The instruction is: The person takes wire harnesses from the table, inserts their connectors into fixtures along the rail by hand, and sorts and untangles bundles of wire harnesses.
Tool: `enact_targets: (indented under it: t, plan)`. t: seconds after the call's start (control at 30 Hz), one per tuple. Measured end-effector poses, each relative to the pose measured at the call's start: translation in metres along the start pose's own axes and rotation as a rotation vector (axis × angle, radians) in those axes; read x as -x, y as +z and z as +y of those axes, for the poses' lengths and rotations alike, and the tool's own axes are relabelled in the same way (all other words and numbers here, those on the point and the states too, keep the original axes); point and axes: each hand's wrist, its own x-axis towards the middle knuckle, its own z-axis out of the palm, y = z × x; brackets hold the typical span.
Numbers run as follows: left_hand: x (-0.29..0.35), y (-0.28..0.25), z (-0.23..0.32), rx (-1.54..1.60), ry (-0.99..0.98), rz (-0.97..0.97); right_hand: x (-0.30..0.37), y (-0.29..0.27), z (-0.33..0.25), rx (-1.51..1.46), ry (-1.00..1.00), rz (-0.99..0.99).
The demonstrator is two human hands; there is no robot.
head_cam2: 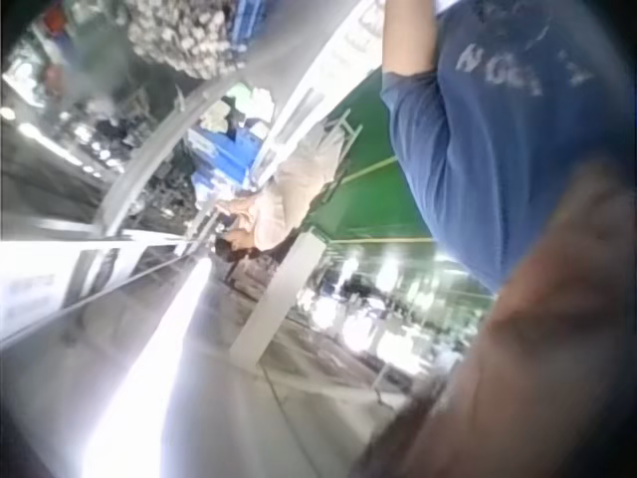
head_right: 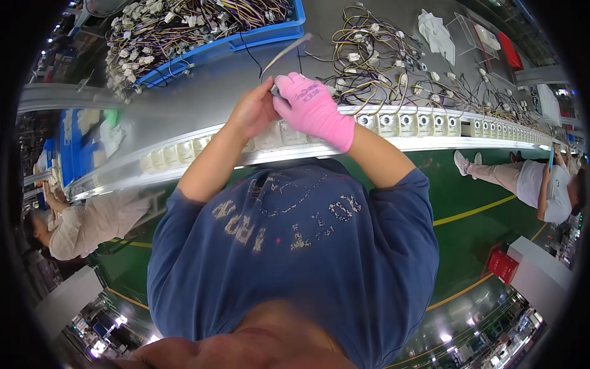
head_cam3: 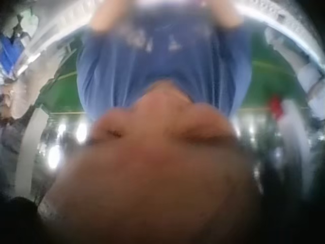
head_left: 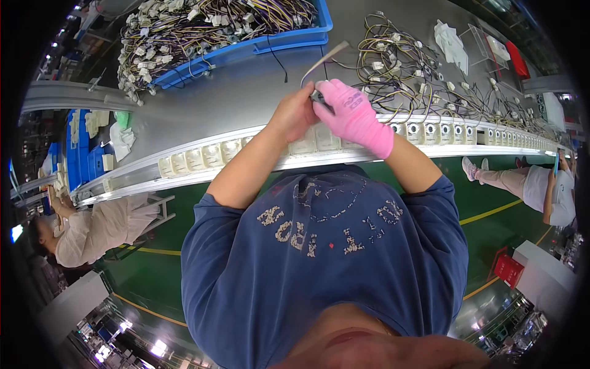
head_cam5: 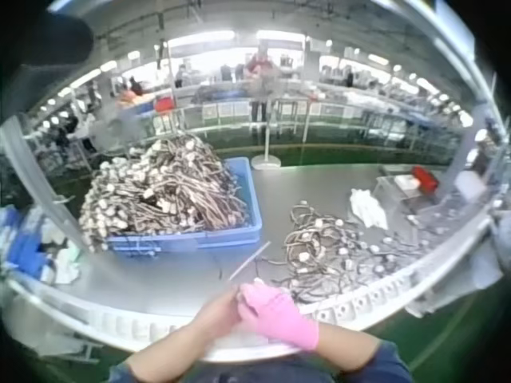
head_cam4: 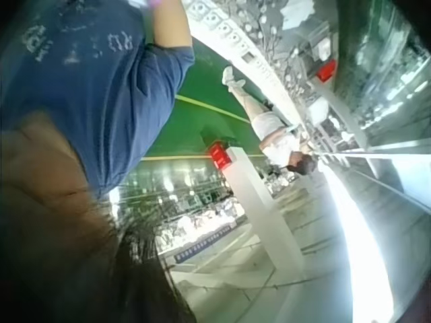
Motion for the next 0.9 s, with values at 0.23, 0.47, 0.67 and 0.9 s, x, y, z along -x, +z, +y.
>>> enact_targets:
  t: [0.23,0.47,0.67,0.9]
  plan:
    - [0.035,0.017,-0.003,-1.677,0.509,0.277,0.017,-0.005,0.016,-0.102,-0.182,-0.112]
    - [0.039,-0.004,-0.016,-1.902,0.794,-0.04,0.025,0.004,0.015,0.201,-0.405,-0.363]
    - [0.046,0.0,-0.023,-1.844,0.875,0.007,0.017,-0.001,0.009,0.275,-0.372,-0.605]
    - [0.048,0.003,-0.032,-1.868,0.863,0.146,0.062,0.033,0.006,0.211,-0.376,0.102]
